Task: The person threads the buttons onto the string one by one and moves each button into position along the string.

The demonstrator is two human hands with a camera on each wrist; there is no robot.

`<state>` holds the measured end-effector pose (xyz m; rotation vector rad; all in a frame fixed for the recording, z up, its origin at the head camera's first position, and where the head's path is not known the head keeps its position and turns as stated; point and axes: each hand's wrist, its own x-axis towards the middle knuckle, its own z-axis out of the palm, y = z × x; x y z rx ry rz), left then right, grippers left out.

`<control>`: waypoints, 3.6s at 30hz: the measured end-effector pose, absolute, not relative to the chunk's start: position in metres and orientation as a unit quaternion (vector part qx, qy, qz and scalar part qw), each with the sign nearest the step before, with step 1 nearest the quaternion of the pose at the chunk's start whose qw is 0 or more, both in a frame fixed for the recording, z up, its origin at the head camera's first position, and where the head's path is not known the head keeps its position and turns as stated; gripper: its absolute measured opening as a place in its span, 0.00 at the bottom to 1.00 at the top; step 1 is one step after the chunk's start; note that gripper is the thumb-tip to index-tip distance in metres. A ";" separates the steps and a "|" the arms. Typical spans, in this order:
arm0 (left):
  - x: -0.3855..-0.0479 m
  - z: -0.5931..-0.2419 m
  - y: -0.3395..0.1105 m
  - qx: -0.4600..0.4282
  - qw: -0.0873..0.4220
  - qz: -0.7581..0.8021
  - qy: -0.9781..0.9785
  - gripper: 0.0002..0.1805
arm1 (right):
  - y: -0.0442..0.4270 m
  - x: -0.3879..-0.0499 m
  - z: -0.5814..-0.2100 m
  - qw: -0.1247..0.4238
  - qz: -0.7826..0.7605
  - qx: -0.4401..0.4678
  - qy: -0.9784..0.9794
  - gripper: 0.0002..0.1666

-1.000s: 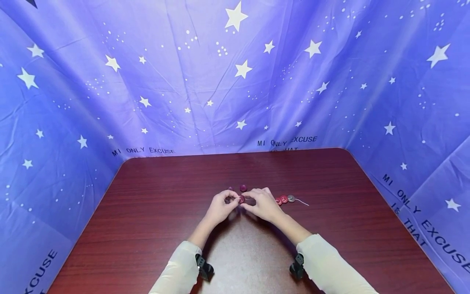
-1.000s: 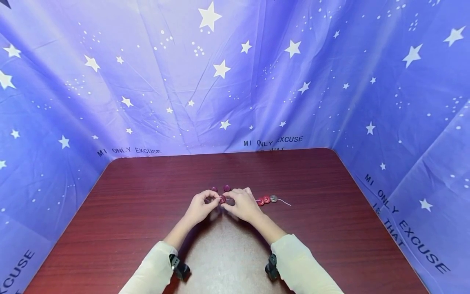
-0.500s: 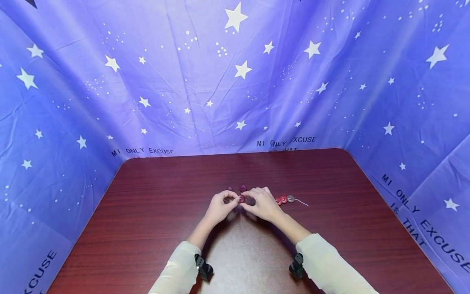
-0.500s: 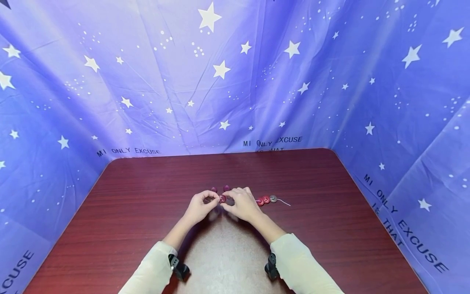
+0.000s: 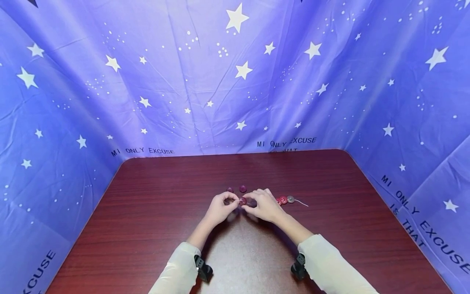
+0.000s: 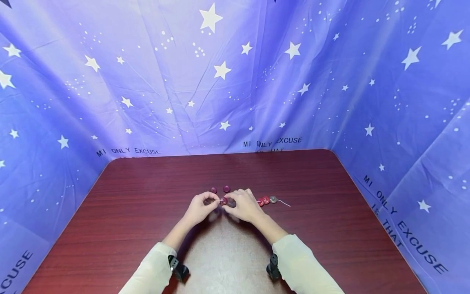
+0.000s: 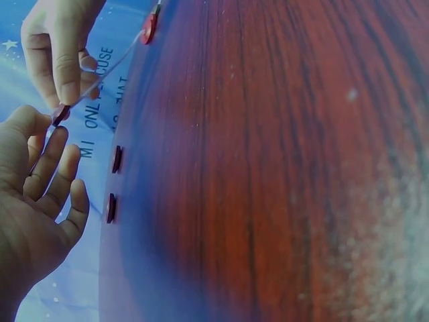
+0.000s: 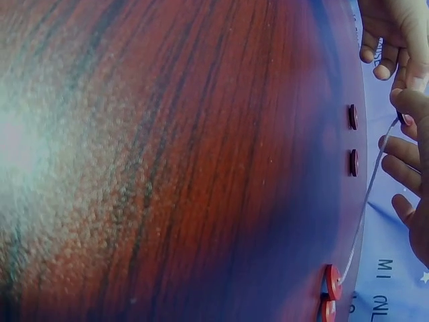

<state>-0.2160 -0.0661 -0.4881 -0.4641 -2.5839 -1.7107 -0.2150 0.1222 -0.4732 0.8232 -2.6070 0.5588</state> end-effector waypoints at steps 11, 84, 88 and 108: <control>-0.214 -0.484 -0.071 -0.160 0.003 -0.555 -0.816 0.02 | 0.127 -0.213 -0.472 0.178 0.195 0.293 -0.919 0.17; -0.214 -0.491 -0.078 -0.158 -0.024 -0.533 -0.831 0.02 | 0.163 -0.217 -0.478 0.132 0.169 0.252 -0.944 0.17; -0.214 -0.492 -0.078 -0.157 -0.026 -0.533 -0.831 0.02 | 0.166 -0.217 -0.478 0.128 0.169 0.247 -0.945 0.18; -0.214 -0.493 -0.080 -0.157 -0.040 -0.537 -0.828 0.03 | 0.186 -0.219 -0.482 0.136 0.150 0.246 -0.948 0.16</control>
